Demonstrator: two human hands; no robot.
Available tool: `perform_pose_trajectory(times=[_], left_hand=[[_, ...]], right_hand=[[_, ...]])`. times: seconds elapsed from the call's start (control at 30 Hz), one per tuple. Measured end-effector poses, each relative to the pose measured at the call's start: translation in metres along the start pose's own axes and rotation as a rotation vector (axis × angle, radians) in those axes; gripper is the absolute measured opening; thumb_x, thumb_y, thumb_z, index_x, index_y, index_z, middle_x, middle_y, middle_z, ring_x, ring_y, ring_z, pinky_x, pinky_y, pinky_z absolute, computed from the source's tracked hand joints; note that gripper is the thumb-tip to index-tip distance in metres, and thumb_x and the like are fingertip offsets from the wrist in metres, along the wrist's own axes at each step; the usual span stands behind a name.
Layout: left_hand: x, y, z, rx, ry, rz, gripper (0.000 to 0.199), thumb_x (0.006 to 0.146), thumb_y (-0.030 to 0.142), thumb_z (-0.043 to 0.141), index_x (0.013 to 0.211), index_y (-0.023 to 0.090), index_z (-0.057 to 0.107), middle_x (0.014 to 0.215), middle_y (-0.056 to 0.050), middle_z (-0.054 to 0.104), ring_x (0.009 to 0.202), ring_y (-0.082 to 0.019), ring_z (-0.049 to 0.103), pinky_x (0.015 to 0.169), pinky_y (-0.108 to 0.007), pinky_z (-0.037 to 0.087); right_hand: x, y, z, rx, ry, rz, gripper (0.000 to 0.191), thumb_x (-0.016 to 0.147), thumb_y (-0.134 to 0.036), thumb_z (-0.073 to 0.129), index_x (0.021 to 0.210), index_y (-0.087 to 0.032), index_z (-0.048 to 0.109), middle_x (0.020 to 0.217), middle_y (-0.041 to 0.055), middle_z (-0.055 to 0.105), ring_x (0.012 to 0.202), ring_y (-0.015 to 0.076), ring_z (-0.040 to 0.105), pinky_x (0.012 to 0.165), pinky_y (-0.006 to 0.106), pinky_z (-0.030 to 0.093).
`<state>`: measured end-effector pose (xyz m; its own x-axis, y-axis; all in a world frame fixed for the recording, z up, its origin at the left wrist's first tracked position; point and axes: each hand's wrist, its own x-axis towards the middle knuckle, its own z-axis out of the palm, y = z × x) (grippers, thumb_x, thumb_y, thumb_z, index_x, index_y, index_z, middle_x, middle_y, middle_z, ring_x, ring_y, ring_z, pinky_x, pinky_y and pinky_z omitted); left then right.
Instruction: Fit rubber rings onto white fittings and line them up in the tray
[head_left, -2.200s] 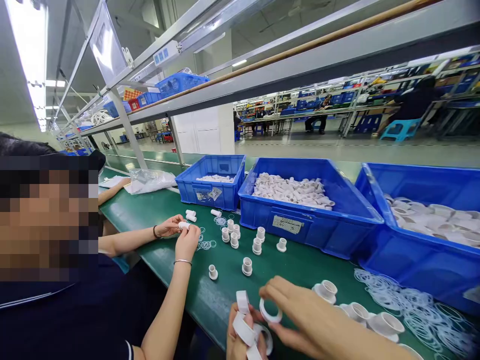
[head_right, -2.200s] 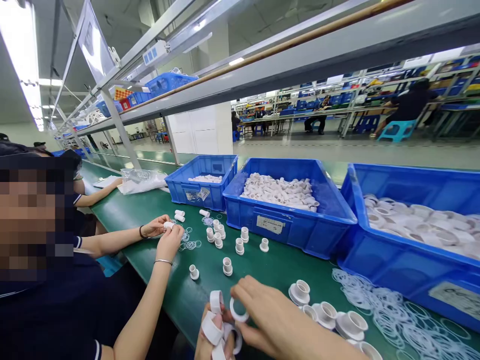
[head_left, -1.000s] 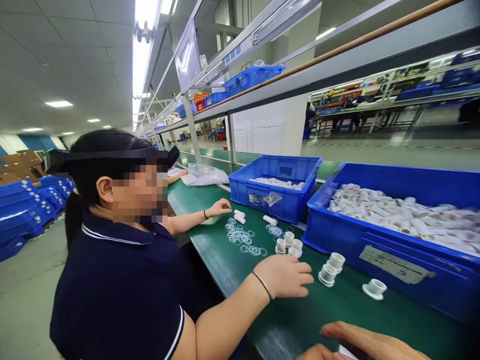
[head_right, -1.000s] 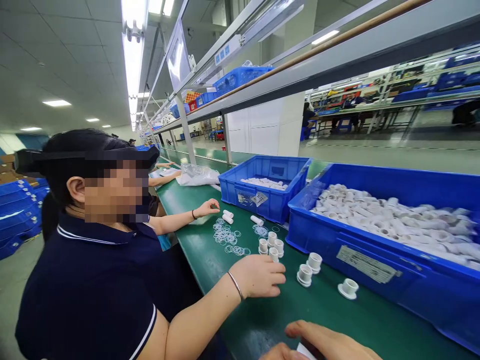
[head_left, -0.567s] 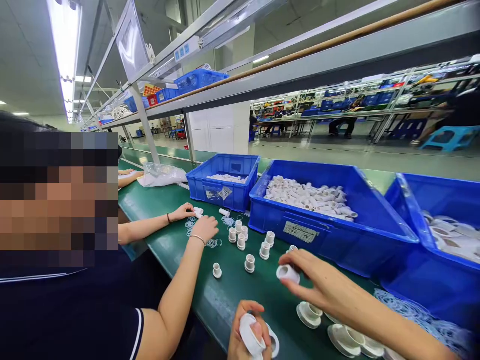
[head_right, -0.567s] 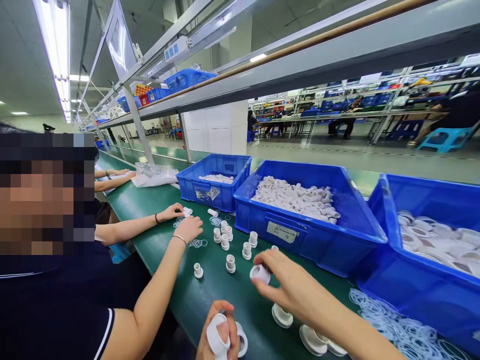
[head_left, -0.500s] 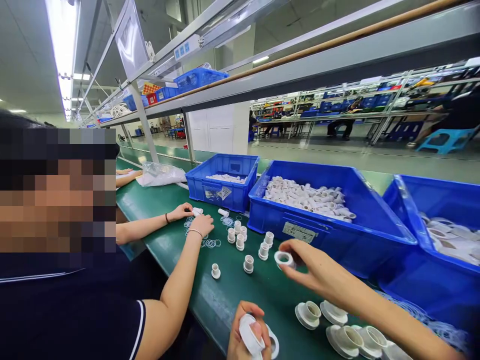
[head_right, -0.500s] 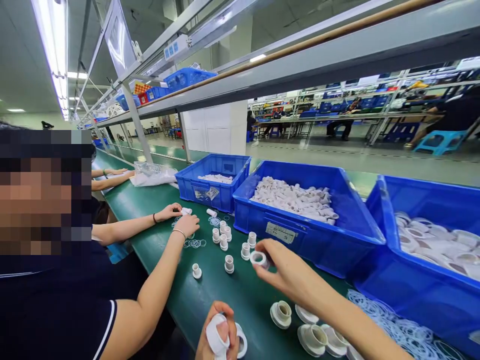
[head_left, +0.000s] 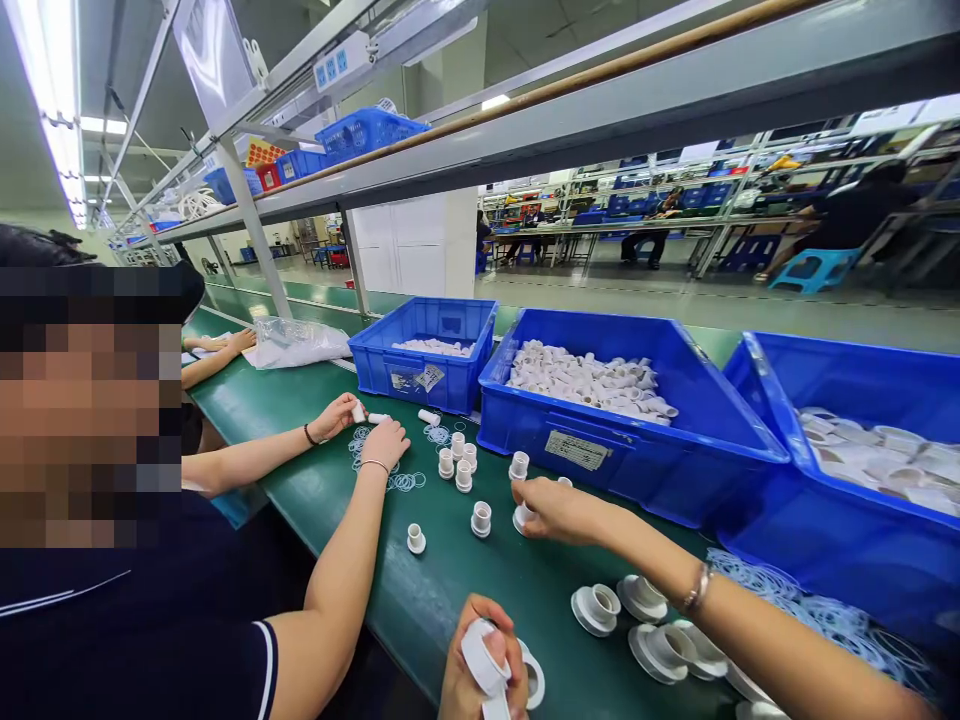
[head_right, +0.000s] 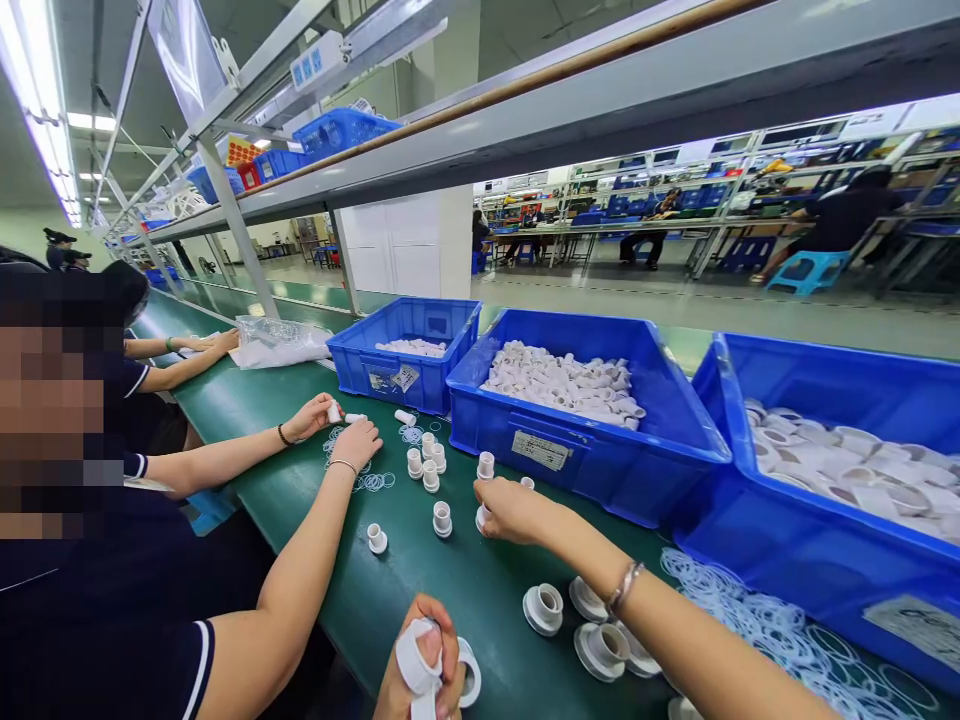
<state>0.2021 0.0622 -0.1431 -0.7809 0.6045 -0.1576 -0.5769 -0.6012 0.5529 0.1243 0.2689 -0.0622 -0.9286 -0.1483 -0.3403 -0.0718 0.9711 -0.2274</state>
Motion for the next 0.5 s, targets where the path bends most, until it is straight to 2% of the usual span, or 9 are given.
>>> perform_pose_trajectory(times=[0.07,0.13,0.23,0.3,0.37,0.43,0.5], left_hand=[[-0.002,-0.001,0.001,0.005,-0.002,-0.020,0.038,0.090,0.044,0.062,0.117,0.018,0.057,0.103,-0.007,0.064,0.083,-0.017,0.063,0.066,-0.032,0.057],[-0.007,-0.004,-0.001,0.005,-0.003,-0.038,0.037,0.093,0.041,0.059,0.121,0.016,0.057,0.114,-0.008,0.062,0.095,-0.019,0.063,0.079,-0.037,0.058],[-0.016,-0.009,-0.004,0.015,0.004,-0.064,0.036,0.092,0.039,0.060,0.122,0.017,0.057,0.119,-0.009,0.061,0.102,-0.021,0.062,0.085,-0.041,0.057],[-0.021,-0.010,-0.006,0.026,0.009,-0.077,0.037,0.092,0.038,0.060,0.122,0.017,0.057,0.120,-0.009,0.061,0.102,-0.021,0.062,0.085,-0.042,0.056],[-0.024,-0.011,-0.006,0.040,0.011,-0.085,0.037,0.092,0.038,0.060,0.122,0.016,0.057,0.119,-0.009,0.061,0.102,-0.021,0.062,0.085,-0.041,0.057],[-0.025,-0.011,-0.005,0.055,0.006,-0.089,0.037,0.092,0.038,0.060,0.121,0.016,0.057,0.118,-0.009,0.061,0.100,-0.020,0.062,0.084,-0.040,0.057],[-0.026,-0.011,-0.004,0.068,-0.005,-0.091,0.037,0.093,0.039,0.060,0.121,0.016,0.057,0.118,-0.009,0.061,0.100,-0.020,0.062,0.084,-0.040,0.057]], right_hand=[[-0.021,0.008,-0.003,-0.007,-0.062,0.002,0.033,0.074,-0.022,0.066,0.106,-0.017,0.065,0.105,0.0130,0.069,0.093,0.0294,0.066,0.066,0.031,0.040],[-0.046,0.014,-0.009,-0.006,-0.080,0.001,0.032,0.074,-0.029,0.066,0.104,-0.019,0.066,0.104,0.0115,0.070,0.091,0.0298,0.066,0.068,0.033,0.042],[-0.081,0.012,-0.018,0.028,0.037,-0.040,0.026,0.085,-0.040,0.057,0.102,-0.022,0.065,0.105,0.0094,0.070,0.091,0.0292,0.065,0.074,0.038,0.046],[-0.098,-0.001,-0.019,0.092,0.157,-0.095,0.026,0.091,-0.043,0.052,0.103,-0.023,0.064,0.106,0.0084,0.069,0.093,0.0281,0.065,0.079,0.041,0.048],[-0.112,-0.024,-0.015,0.187,0.220,-0.196,0.029,0.094,-0.045,0.052,0.112,-0.025,0.062,0.114,0.0082,0.067,0.100,0.0270,0.064,0.086,0.041,0.049],[-0.122,-0.052,-0.007,0.271,0.196,-0.348,0.034,0.095,-0.042,0.053,0.126,-0.028,0.057,0.125,0.0076,0.061,0.111,0.0249,0.059,0.093,0.038,0.048],[-0.128,-0.076,0.002,0.273,0.124,-0.485,0.038,0.096,-0.034,0.054,0.133,-0.029,0.053,0.127,0.0073,0.059,0.115,0.0236,0.056,0.096,0.036,0.047]])
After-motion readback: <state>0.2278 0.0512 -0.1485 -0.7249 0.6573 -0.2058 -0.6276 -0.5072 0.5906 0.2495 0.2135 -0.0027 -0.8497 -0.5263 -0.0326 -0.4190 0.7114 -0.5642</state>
